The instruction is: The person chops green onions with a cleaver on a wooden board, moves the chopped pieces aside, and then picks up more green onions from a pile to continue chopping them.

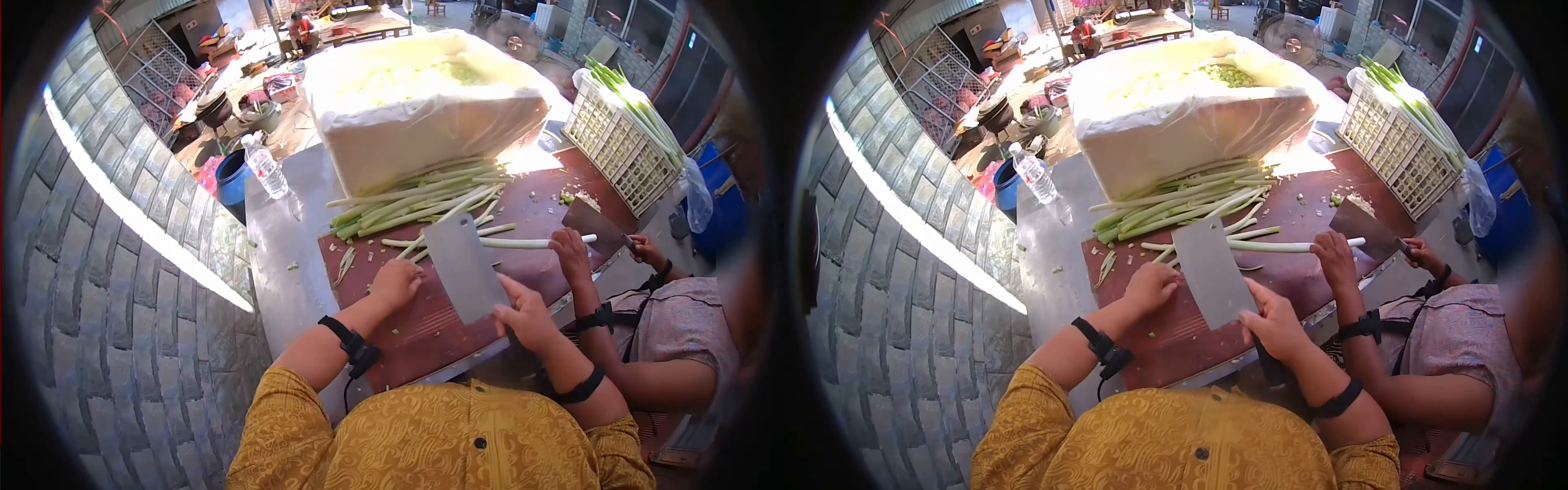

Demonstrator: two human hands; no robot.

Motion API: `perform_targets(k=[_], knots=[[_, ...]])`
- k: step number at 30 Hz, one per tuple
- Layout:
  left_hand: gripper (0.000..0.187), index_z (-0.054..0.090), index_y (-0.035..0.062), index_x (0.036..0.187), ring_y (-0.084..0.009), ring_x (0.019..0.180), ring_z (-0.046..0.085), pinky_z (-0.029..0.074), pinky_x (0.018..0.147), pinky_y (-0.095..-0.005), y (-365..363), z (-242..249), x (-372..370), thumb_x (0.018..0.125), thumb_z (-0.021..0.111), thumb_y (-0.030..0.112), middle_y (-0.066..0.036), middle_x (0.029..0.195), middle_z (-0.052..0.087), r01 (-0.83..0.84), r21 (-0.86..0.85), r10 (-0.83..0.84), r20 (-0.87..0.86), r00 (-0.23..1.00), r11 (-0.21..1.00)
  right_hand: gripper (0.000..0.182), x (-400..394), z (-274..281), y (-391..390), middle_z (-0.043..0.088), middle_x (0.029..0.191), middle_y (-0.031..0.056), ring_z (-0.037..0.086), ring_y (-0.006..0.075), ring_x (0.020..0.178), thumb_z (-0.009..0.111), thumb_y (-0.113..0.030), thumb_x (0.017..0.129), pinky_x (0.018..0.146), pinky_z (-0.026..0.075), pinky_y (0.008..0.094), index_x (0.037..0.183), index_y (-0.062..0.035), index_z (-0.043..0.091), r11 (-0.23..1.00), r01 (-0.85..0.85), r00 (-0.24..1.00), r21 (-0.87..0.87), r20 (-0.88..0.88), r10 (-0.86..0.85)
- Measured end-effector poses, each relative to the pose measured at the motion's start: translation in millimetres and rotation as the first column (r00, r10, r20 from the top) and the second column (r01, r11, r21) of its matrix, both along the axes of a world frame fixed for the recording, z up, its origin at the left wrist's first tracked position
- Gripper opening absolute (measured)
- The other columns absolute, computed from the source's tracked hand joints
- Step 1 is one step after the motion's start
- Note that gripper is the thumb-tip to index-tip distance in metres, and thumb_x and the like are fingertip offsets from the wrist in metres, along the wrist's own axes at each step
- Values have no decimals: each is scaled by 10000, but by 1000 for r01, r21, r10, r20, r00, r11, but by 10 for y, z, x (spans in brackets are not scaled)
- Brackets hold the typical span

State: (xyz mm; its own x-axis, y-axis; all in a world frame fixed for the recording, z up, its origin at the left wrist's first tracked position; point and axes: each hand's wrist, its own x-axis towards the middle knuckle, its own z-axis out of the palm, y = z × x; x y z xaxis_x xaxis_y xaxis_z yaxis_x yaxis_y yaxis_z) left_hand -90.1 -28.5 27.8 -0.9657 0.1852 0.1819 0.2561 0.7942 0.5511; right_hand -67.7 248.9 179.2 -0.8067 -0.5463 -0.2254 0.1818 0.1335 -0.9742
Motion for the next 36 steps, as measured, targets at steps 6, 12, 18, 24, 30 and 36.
perform_targets(k=[6, 12, 18, 24, 30, 36], knots=[[206, 649, 88, 930, -285, 964, 561, 465, 849, -400, 154, -195, -241, 730, 655, 136, -60, 954, 624, -125, -61, 96, -354, 930, 990, 577, 456, -228, 450, 624, 892, 91, 549, 108, 588, 496, 53, 823, 538, 454, 225, 1388, 6, 385, 995, 37, 995, 97, 92, -46], [178, 654, 104, 907, -283, 909, 564, 470, 810, -391, 314, -186, -524, 735, 658, 149, -61, 882, 625, -83, -159, 32, -303, 953, 984, 546, 699, -369, 768, 622, 881, 85, 542, 91, 575, 477, 58, 844, 547, 455, 220, 1380, 7, 385, 978, 133, 989, 163, 49, -143], [125, 662, 132, 831, -273, 886, 572, 465, 747, -388, 442, 35, -572, 746, 670, 222, -58, 834, 630, -128, -232, 130, -8, 991, 964, 545, 826, -316, 917, 623, 870, 86, 547, 93, 576, 479, 51, 835, 549, 457, 222, 1372, 11, 393, 958, 215, 973, 189, 45, -227], [238, 653, 140, 925, -257, 955, 550, 446, 753, -394, 461, 225, -561, 730, 715, 261, -37, 967, 613, 2, -243, -70, -271, 960, 970, 526, 844, -336, 976, 629, 877, 91, 549, 90, 578, 476, 54, 839, 548, 461, 219, 1359, 11, 408, 955, 247, 965, 166, 49, -258], [475, 592, 141, 1092, -243, 1011, 519, 424, 823, -417, 614, 178, -833, 691, 766, 328, -25, 1035, 580, -176, -349, 90, -249, 964, 920, 528, 817, -397, 998, 647, 906, 111, 586, 103, 618, 492, 37, 826, 541, 478, 222, 1350, 23, 424, 955, 246, 963, 164, 69, -260], [606, 559, 141, 1177, -254, 1084, 538, 429, 909, -432, 827, 210, -1228, 707, 736, 481, -42, 1090, 608, -167, -487, 240, 92, 966, 858, 542, 884, -413, 997, 636, 929, 104, 561, 93, 608, 473, 57, 849, 560, 466, 217, 1381, 18, 374, 955, 258, 955, 144, 113, -275]])
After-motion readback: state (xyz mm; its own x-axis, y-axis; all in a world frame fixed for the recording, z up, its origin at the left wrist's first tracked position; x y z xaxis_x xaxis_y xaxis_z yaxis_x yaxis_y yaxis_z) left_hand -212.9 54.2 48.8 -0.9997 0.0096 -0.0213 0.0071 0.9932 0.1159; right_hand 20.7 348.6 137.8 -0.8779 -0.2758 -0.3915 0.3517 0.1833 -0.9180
